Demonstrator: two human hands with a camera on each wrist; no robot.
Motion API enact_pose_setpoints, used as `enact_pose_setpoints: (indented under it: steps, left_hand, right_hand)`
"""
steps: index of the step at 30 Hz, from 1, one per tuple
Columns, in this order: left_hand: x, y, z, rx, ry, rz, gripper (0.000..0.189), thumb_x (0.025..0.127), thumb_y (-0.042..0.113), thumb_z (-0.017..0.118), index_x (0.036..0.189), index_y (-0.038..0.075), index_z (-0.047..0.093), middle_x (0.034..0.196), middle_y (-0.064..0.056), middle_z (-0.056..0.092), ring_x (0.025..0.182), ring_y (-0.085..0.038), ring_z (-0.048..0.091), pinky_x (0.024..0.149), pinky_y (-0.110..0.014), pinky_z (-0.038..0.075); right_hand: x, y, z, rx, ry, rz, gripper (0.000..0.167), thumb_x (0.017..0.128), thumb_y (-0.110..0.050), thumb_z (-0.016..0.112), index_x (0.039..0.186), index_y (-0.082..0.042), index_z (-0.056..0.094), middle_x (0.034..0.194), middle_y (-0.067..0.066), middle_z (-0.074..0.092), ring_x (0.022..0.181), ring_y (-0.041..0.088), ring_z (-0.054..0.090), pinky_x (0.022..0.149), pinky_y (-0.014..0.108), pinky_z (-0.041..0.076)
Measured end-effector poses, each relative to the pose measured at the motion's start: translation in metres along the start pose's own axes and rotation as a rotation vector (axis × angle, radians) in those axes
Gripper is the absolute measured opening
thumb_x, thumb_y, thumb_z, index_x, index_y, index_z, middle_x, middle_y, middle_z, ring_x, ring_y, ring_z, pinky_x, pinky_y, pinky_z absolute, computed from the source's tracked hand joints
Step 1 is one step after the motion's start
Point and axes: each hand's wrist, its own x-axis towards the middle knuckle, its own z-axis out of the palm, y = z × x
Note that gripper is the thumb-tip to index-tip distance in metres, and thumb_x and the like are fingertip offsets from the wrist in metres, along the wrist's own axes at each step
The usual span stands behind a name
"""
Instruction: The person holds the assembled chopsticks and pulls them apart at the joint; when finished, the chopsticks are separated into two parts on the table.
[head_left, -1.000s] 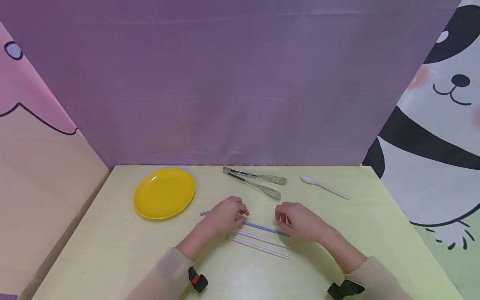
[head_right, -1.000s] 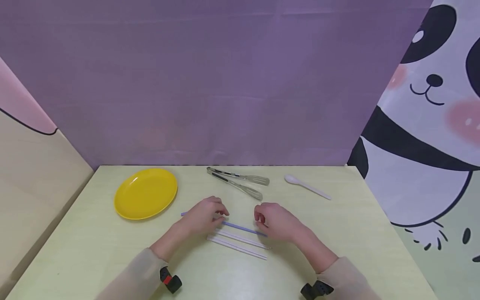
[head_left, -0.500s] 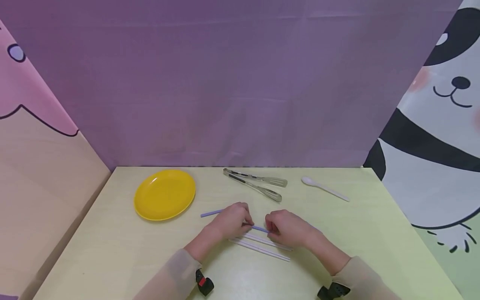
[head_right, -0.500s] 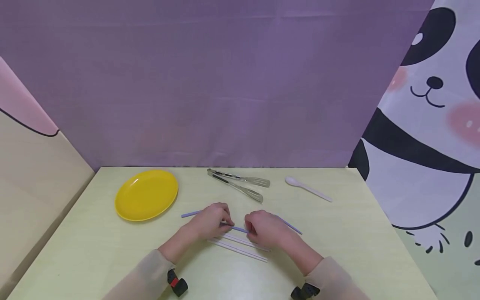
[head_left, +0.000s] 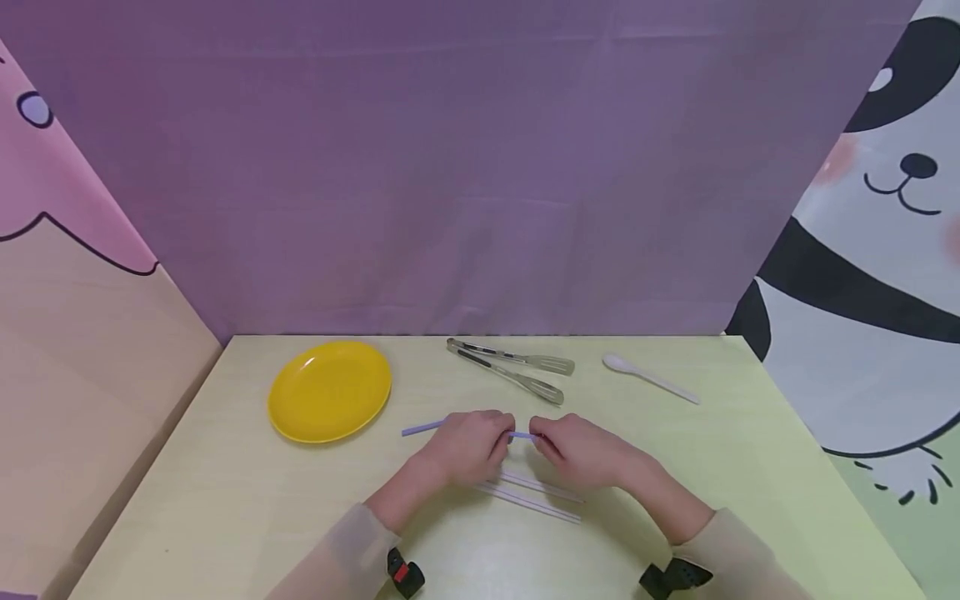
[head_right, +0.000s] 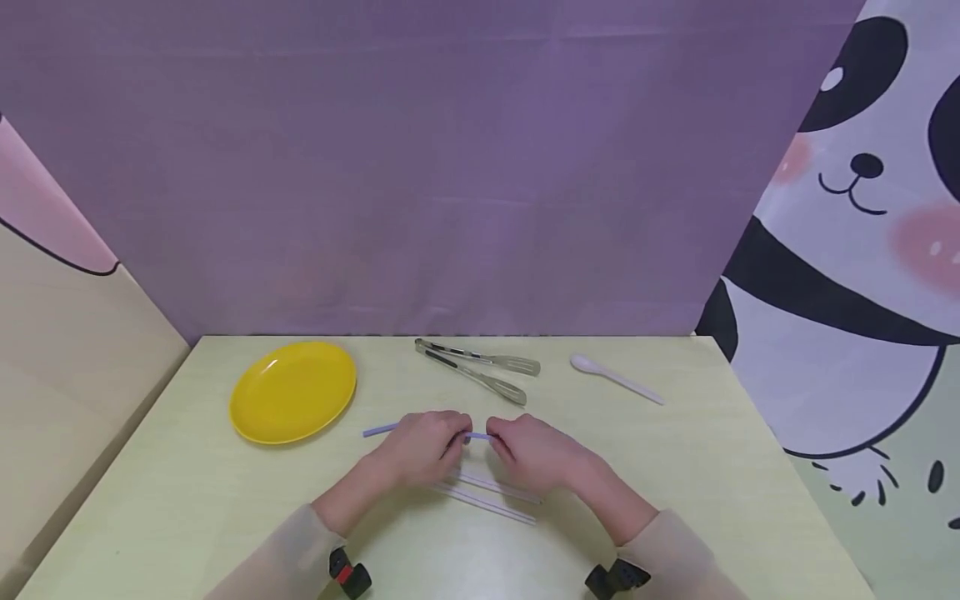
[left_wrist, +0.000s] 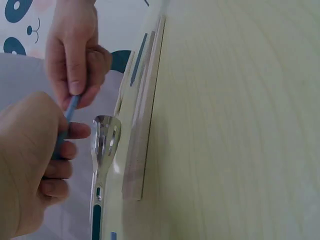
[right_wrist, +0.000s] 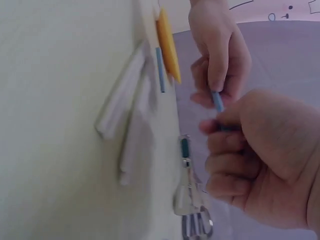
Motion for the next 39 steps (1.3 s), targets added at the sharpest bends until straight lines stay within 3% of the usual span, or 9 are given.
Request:
enact_pose_setpoints:
  steps: [4,7,11,18,22,26,31,36,39]
  left_hand:
    - [-0.006,0.006,-0.007,0.195,0.155,0.132,0.024,0.106,0.027,0.058,0.083,0.019,0.057,0.066,0.009,0.049,0.053,-0.005,0.041,0.049,-0.018,0.022]
    - [-0.012,0.007,-0.012,0.269,0.252,0.225,0.027,0.103,0.029,0.065,0.079,0.020,0.054,0.061,0.009,0.044,0.049,-0.004,0.032,0.048,-0.017,0.012]
    - [-0.017,0.010,-0.018,0.308,0.324,0.252,0.031,0.100,0.031,0.071,0.078,0.020,0.053,0.059,0.010,0.041,0.048,-0.004,0.030,0.049,-0.018,0.009]
    - [-0.021,0.030,-0.028,0.237,0.347,0.081,0.032,0.103,0.031,0.069,0.078,0.018,0.053,0.057,0.009,0.038,0.047,-0.005,0.029,0.049,-0.017,0.009]
    - [-0.023,0.039,-0.034,0.211,0.343,0.050,0.033,0.103,0.030,0.069,0.076,0.018,0.053,0.056,0.009,0.037,0.047,-0.005,0.028,0.048,-0.018,0.009]
    - [-0.025,0.040,-0.039,0.244,0.312,0.071,0.032,0.103,0.031,0.069,0.077,0.019,0.054,0.056,0.008,0.040,0.045,-0.006,0.031,0.048,-0.018,0.011]
    - [-0.025,0.036,-0.044,0.257,0.274,0.117,0.031,0.105,0.031,0.064,0.079,0.018,0.053,0.057,0.008,0.040,0.045,-0.006,0.031,0.047,-0.018,0.012]
    - [-0.025,0.031,-0.048,0.285,0.320,0.232,0.034,0.101,0.032,0.070,0.076,0.019,0.051,0.056,0.009,0.035,0.047,-0.005,0.021,0.049,-0.019,0.008]
    - [-0.026,0.032,-0.048,0.313,0.353,0.230,0.037,0.100,0.034,0.072,0.074,0.019,0.050,0.056,0.009,0.032,0.048,-0.004,0.017,0.050,-0.019,0.007]
  right_hand:
    - [-0.006,-0.005,-0.015,0.010,-0.008,-0.093,0.032,0.111,-0.013,0.052,0.080,-0.018,0.045,0.066,-0.015,0.023,0.058,-0.002,0.018,0.057,0.017,0.022]
    - [-0.011,-0.009,-0.023,0.053,-0.032,-0.147,0.035,0.112,-0.015,0.052,0.079,-0.019,0.043,0.067,-0.017,0.021,0.058,-0.004,0.016,0.057,0.015,0.020]
    - [-0.014,-0.014,-0.028,0.061,-0.027,-0.177,0.035,0.112,-0.016,0.052,0.079,-0.019,0.042,0.068,-0.017,0.020,0.059,-0.005,0.015,0.058,0.015,0.019]
    - [-0.016,-0.023,-0.035,-0.030,0.075,-0.174,0.033,0.111,-0.014,0.056,0.081,-0.019,0.045,0.067,-0.017,0.019,0.058,-0.006,0.014,0.058,0.015,0.018]
    - [-0.018,-0.028,-0.042,-0.014,0.053,-0.155,0.035,0.109,-0.012,0.057,0.078,-0.020,0.043,0.067,-0.018,0.019,0.059,-0.005,0.015,0.058,0.015,0.018]
    - [-0.018,-0.034,-0.044,0.009,0.001,-0.131,0.036,0.108,-0.008,0.055,0.076,-0.020,0.042,0.066,-0.017,0.021,0.058,-0.004,0.017,0.058,0.016,0.020]
    - [-0.015,-0.035,-0.041,-0.022,0.014,-0.155,0.035,0.109,-0.012,0.055,0.076,-0.020,0.043,0.065,-0.018,0.022,0.057,-0.005,0.018,0.057,0.016,0.019]
    - [-0.014,-0.027,-0.042,0.017,-0.008,-0.263,0.033,0.111,-0.016,0.056,0.080,-0.019,0.045,0.067,-0.017,0.021,0.059,-0.007,0.015,0.058,0.014,0.020]
    - [-0.013,-0.023,-0.043,0.029,-0.017,-0.291,0.033,0.112,-0.018,0.054,0.081,-0.019,0.045,0.068,-0.017,0.022,0.059,-0.007,0.015,0.059,0.014,0.021]
